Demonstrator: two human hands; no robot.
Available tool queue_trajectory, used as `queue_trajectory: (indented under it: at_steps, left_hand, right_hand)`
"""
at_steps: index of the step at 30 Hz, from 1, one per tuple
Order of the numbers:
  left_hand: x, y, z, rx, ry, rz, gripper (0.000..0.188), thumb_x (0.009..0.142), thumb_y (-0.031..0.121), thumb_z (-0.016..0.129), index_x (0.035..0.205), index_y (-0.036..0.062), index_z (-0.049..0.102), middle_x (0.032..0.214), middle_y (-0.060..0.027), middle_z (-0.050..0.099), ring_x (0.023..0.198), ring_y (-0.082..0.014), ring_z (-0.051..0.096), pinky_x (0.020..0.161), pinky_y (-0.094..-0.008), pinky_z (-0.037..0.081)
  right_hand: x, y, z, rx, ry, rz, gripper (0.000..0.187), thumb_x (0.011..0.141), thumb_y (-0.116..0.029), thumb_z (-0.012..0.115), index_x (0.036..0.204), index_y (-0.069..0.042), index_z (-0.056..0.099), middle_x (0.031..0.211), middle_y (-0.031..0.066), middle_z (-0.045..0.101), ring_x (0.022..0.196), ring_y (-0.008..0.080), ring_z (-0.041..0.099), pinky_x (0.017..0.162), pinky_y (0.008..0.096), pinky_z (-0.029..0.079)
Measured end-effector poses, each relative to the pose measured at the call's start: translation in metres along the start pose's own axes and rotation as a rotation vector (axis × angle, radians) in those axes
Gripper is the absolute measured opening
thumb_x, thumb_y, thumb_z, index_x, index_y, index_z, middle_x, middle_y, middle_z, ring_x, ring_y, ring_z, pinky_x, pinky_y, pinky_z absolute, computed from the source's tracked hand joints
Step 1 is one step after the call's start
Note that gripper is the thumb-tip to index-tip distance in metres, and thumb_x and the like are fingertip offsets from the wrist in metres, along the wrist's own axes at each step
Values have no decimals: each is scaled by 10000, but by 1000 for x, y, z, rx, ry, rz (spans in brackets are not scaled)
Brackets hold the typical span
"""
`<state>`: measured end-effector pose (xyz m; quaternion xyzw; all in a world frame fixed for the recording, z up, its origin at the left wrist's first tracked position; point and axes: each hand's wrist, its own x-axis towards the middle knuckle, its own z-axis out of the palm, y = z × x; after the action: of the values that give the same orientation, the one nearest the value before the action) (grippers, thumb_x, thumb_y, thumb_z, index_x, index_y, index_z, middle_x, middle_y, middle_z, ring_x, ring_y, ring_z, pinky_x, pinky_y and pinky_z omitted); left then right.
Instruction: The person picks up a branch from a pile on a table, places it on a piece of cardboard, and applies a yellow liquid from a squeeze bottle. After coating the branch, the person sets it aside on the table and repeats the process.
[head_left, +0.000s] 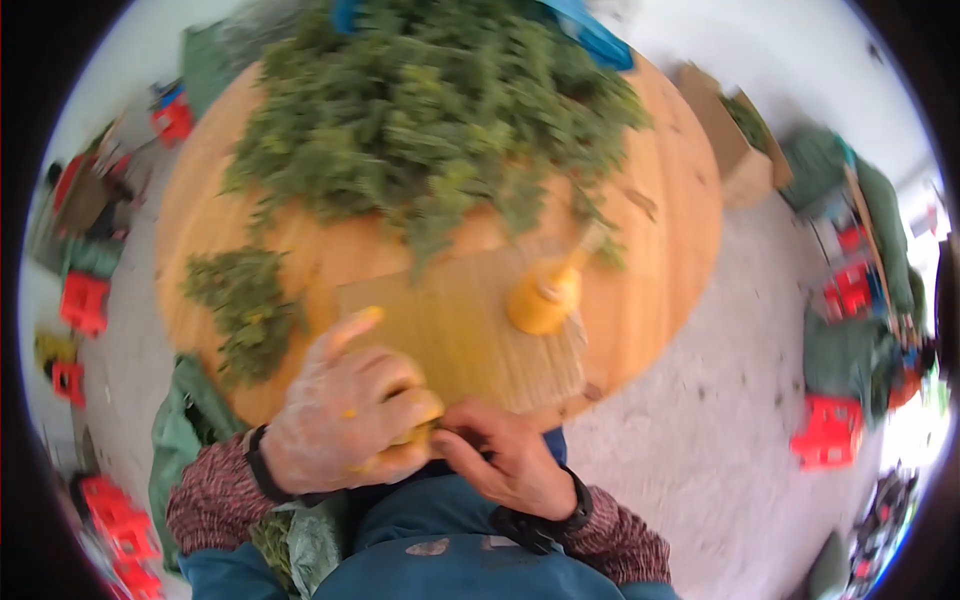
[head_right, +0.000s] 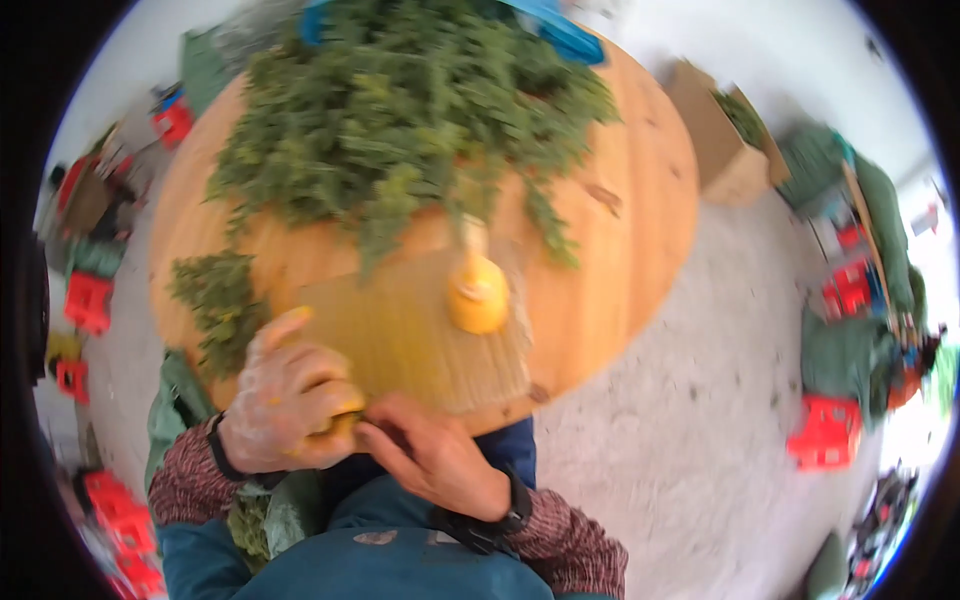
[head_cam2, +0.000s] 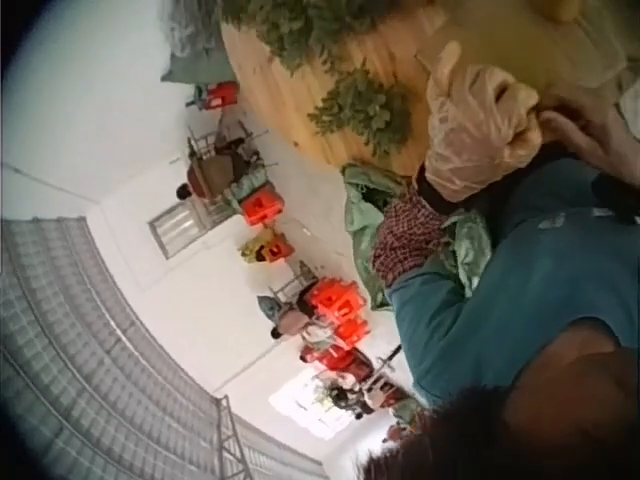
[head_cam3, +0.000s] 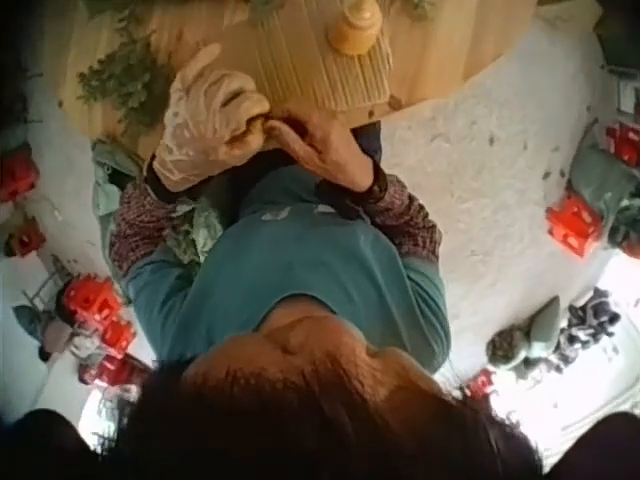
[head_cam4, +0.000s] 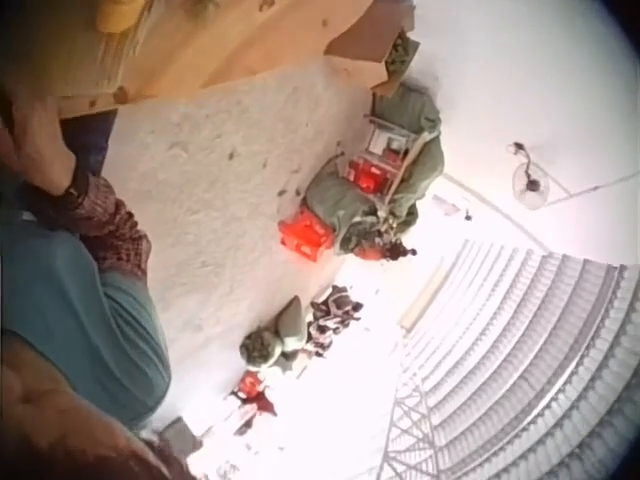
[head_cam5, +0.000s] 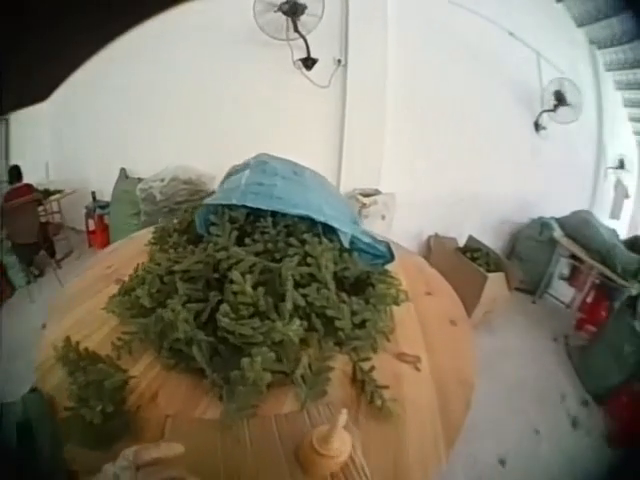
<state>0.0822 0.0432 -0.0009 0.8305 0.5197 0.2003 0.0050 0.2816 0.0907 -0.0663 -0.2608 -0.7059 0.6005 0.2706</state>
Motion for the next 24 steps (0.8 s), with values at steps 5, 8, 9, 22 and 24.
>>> queue_trajectory:
  at_steps: [5, 8, 9, 22, 24]
  left_hand:
    - [-3, 5, 12, 140, -18, 64, 205, 695, 228, 686, 852, 181, 562, 847, -9, 523, 819, -204, 606, 1061, -540, 343]
    - [-13, 11, 8, 247, 5, 155, 225, 685, 229, 675, 863, 188, 544, 865, -10, 511, 831, -215, 599, 1039, -582, 326]
    - [-18, 11, 9, 269, 14, 200, 240, 685, 218, 666, 883, 187, 535, 881, -15, 513, 839, -231, 596, 1042, -607, 307]
    - [-9, 25, -7, 76, -277, 111, 240, 710, 277, 656, 889, 179, 531, 745, 12, 484, 728, -180, 560, 1016, -565, 334]
    - [-9, 29, -5, 104, -265, 94, 226, 723, 264, 651, 895, 173, 537, 728, 10, 482, 713, -180, 554, 1026, -561, 332]
  right_hand:
    - [5, 10, -4, 94, -47, -236, 102, 981, -108, 581, 920, -30, 560, 791, 6, 554, 626, 72, 490, 550, 265, 406]
    - [4, 15, 1, 405, -232, -101, 135, 985, -128, 567, 883, -42, 544, 780, -3, 542, 621, 78, 474, 549, 266, 390]
    - [4, 21, 3, 670, -370, 13, 150, 985, -136, 560, 865, -50, 534, 774, -7, 537, 620, 87, 472, 547, 269, 382]
    - [-16, 21, 1, 142, -115, -472, 199, 994, -170, 569, 845, -47, 523, 696, -13, 469, 623, 80, 424, 545, 266, 347]
    - [-17, 20, -4, 207, -162, -372, 196, 996, -169, 572, 846, -50, 528, 692, -18, 457, 631, 70, 418, 549, 264, 344]
